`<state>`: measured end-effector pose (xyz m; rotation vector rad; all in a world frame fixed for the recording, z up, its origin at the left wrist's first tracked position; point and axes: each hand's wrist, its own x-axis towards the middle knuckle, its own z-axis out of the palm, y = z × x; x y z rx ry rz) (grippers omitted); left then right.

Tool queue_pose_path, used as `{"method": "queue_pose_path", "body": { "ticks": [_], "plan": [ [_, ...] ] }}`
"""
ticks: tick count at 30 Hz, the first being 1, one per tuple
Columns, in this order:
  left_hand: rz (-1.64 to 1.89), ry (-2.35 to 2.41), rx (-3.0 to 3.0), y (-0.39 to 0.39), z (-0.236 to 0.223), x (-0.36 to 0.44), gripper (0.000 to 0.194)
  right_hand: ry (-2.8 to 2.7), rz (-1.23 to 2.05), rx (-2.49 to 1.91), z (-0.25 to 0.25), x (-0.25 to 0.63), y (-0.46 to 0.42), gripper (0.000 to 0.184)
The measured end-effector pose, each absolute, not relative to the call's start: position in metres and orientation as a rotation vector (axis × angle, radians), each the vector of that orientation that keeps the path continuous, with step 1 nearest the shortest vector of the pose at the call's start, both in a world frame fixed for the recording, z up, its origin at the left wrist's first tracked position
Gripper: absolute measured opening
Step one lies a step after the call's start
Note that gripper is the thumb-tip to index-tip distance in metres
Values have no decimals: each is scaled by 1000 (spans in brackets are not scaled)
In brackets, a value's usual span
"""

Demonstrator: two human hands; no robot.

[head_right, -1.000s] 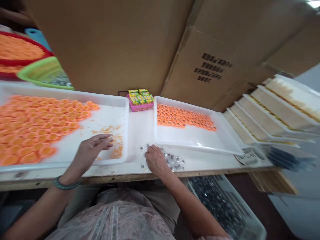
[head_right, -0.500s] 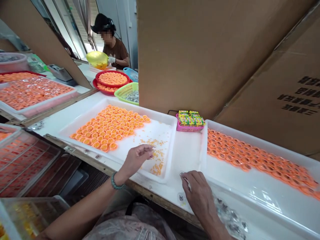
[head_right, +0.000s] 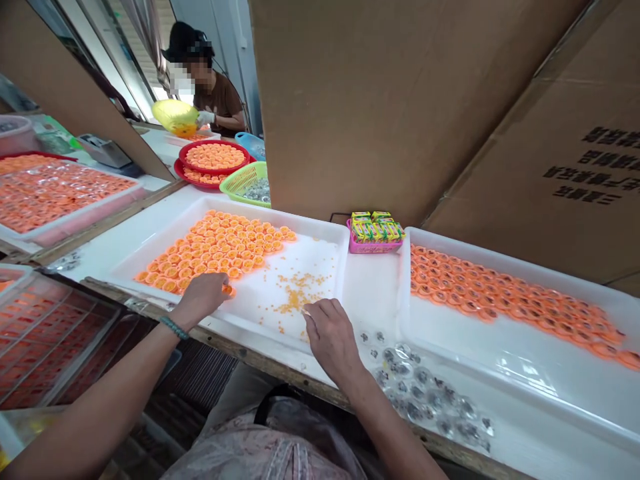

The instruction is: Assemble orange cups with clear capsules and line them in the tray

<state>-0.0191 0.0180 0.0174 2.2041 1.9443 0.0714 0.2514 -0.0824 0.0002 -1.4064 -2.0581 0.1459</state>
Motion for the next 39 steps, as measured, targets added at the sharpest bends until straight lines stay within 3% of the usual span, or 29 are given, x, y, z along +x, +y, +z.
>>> {"method": "queue_pose_path", "body": {
  "ticks": [8, 15, 22, 29, 39],
  "plan": [
    [392, 1564, 2040, 25, 10, -16, 11, -2140, 350, -1385, 17, 231, -55, 20],
    [1129, 1379, 1109, 27, 11, -16, 32, -2642, 514, -1155, 12, 163, 18, 43],
    [1015, 1385, 1085, 31, -3, -19, 35, -2755, 455, -1204, -8, 155, 31, 29],
    [945, 1260, 1090, 25, 3, 0, 33, -2540, 320, -1255, 22, 190, 15, 25],
    [885, 927, 742, 2, 21, 55, 24, -2279, 493, -1303, 44, 234, 4, 17]
  ]
}}
